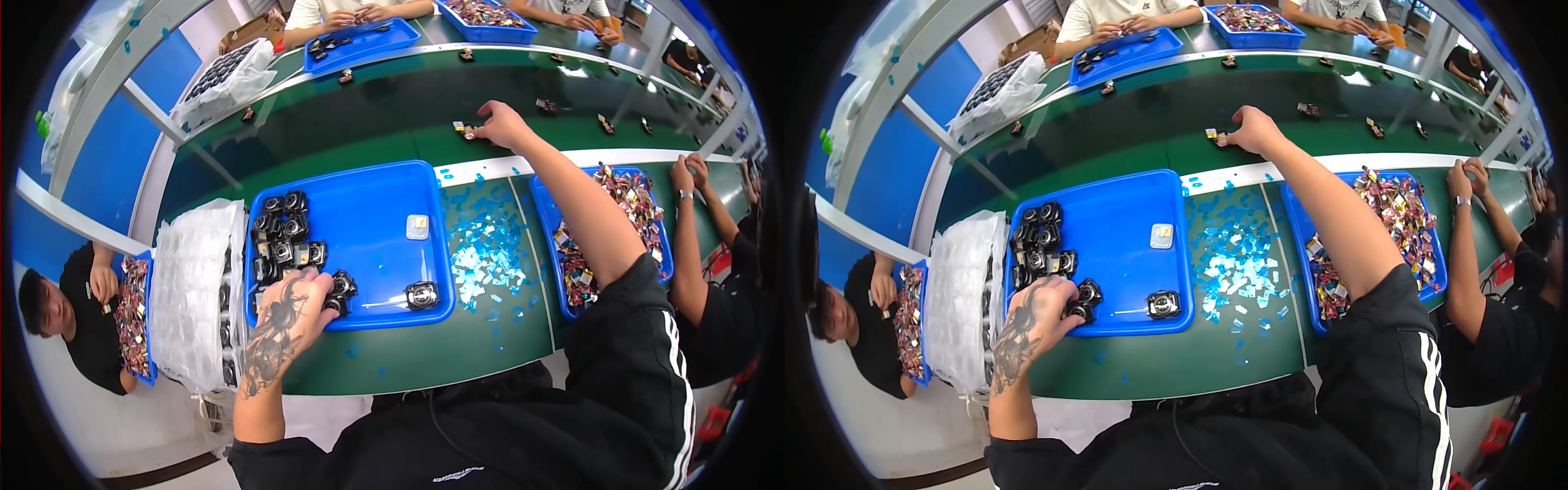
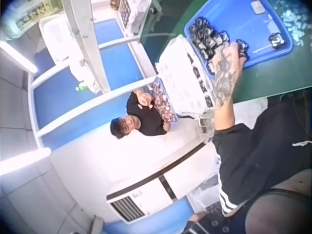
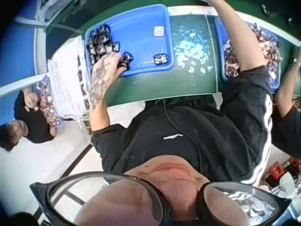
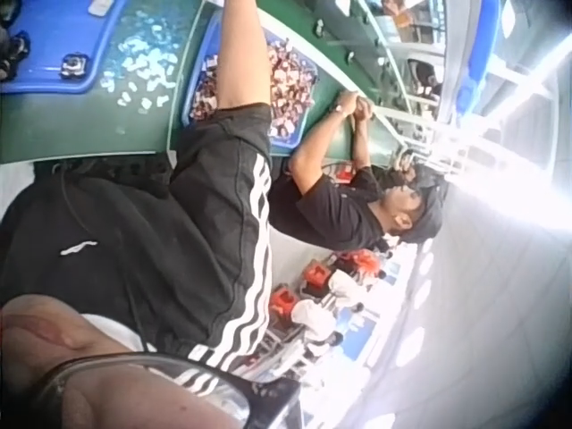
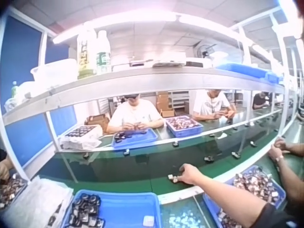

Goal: Assembling small electronic components at a factory workbench.

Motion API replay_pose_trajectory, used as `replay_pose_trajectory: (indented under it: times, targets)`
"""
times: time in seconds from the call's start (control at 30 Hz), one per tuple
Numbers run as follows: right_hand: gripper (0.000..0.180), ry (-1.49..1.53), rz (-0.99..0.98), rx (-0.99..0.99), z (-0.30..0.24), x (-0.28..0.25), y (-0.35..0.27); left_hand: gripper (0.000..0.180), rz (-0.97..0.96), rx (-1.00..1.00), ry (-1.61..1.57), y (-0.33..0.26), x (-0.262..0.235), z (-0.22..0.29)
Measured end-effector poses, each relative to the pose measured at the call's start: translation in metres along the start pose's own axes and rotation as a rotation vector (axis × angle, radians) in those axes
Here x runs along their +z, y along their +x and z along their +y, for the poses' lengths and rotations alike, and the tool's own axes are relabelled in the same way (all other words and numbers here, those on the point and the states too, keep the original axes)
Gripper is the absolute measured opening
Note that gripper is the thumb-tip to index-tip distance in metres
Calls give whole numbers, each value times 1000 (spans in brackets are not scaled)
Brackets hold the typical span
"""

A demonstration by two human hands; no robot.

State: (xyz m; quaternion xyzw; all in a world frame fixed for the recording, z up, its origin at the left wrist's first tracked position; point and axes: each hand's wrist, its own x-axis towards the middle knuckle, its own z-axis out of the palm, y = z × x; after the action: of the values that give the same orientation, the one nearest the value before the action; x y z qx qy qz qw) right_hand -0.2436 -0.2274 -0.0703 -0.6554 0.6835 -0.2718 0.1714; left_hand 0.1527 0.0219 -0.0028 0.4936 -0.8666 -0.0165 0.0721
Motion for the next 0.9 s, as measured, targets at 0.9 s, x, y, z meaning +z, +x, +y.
replay_pose_trajectory:
  times: [0.9]
  targets:
    - [24,285,-111,-428,-76,-74,-238,38,-359,-24,-1369,112,22,104]
